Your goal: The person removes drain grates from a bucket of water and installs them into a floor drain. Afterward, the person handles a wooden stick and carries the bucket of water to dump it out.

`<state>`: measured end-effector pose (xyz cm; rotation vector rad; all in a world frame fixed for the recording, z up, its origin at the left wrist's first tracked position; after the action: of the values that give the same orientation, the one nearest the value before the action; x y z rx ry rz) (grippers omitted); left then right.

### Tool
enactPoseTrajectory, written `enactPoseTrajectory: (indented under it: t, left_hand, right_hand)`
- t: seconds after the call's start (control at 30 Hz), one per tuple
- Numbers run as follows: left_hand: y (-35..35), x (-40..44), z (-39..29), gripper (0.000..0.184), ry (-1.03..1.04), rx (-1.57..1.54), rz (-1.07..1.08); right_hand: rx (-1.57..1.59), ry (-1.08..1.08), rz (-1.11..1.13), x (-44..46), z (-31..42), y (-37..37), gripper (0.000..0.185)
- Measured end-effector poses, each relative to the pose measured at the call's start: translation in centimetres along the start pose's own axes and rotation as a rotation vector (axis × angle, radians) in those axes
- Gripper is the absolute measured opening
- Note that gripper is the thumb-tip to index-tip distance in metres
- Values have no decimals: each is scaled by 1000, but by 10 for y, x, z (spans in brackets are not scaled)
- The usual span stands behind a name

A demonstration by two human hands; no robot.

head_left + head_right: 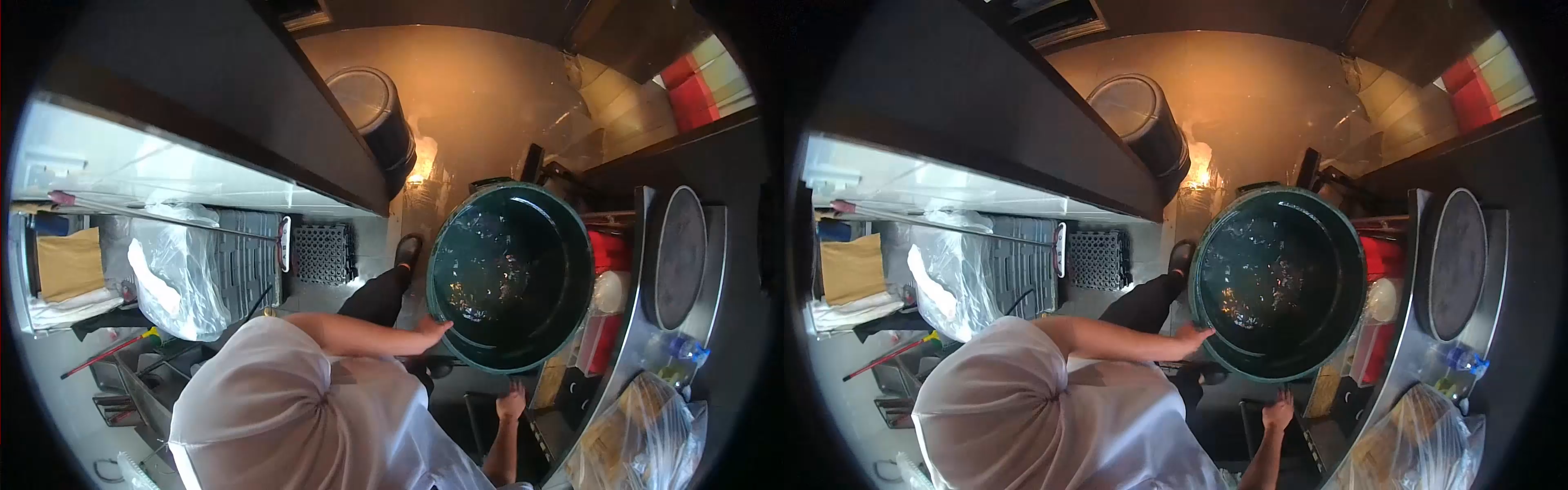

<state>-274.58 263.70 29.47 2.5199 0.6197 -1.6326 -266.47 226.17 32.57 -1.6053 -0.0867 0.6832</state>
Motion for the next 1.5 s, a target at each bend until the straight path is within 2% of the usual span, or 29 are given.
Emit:
enactPoseTrajectory:
  t: [0.1,0.17,0.2,0.23,0.3,0.37,0.4,0.43,0.5,0.53,0.63,0.67,0.7,0.77,0.8,0.9,1.03,1.13,1.33,1.43,1.5]
  left_hand:
    - [-38,2,-32,55,-88,158,178]
    - [-63,27,-44,52,-55,297,139]
    - [-82,32,-69,49,113,331,49]
    - [-102,35,-98,47,286,358,-42]
    - [-129,57,-135,42,423,343,-52]
    - [-149,85,-155,39,415,107,21]
    - [-158,109,-161,37,414,42,5]
    - [-170,124,-168,36,415,-13,-16]
    - [-192,91,-200,35,400,-143,-23]
    - [-192,81,-211,36,389,-216,-20]
    - [-190,97,-229,39,328,-151,9]
    - [-185,104,-235,35,263,-81,37]
    - [-180,104,-250,34,310,-31,26]
    - [-171,101,-279,32,401,73,-1]
    - [-164,121,-287,33,353,87,36]
    - [-141,187,-321,35,384,77,114]
    - [-138,198,-378,36,450,69,-74]
    - [-136,214,-421,35,408,101,-21]
    - [-167,282,-501,38,395,603,7]
    - [-190,308,-527,42,613,909,-68]
    - [-212,331,-524,46,465,905,-42]
  right_hand:
    - [314,483,347,-62,-9,-3,30]
    - [1026,708,250,-113,-29,77,29]
    - [1343,829,170,-139,-39,116,28]
    - [1273,782,182,-141,-17,107,27]
    - [1132,697,203,-144,34,89,25]
    - [1414,831,285,-147,80,96,24]
    - [1474,822,328,-145,101,96,24]
    - [1506,799,300,-145,116,106,23]
    - [1577,757,238,-142,140,141,20]
    - [1585,761,190,-147,153,134,18]
    - [1604,791,37,-166,195,107,16]
    - [1746,775,50,-174,205,130,16]
    - [1772,823,14,-188,216,159,15]
    - [1812,999,-130,-232,248,242,15]
    - [1845,1076,-206,-251,268,284,16]
    - [1836,1230,-56,-256,314,239,18]
    - [1811,1224,27,-209,317,182,19]
    - [1758,1194,55,-157,299,132,21]
    - [1604,1161,182,-55,259,27,24]
    - [1541,1176,218,-16,240,-17,25]
    - [1511,1194,227,0,230,-38,26]
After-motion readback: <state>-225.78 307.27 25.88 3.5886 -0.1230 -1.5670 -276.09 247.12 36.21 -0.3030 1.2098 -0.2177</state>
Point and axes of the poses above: each hand's wrist, its own x-axis towards the middle knuckle, its own y-axis out of the palm, z = x × y, the point moved 8 cm from there along x, towards the middle knuckle, and after that the axes turned 5 degrees about -x, right-handed, at the moved point
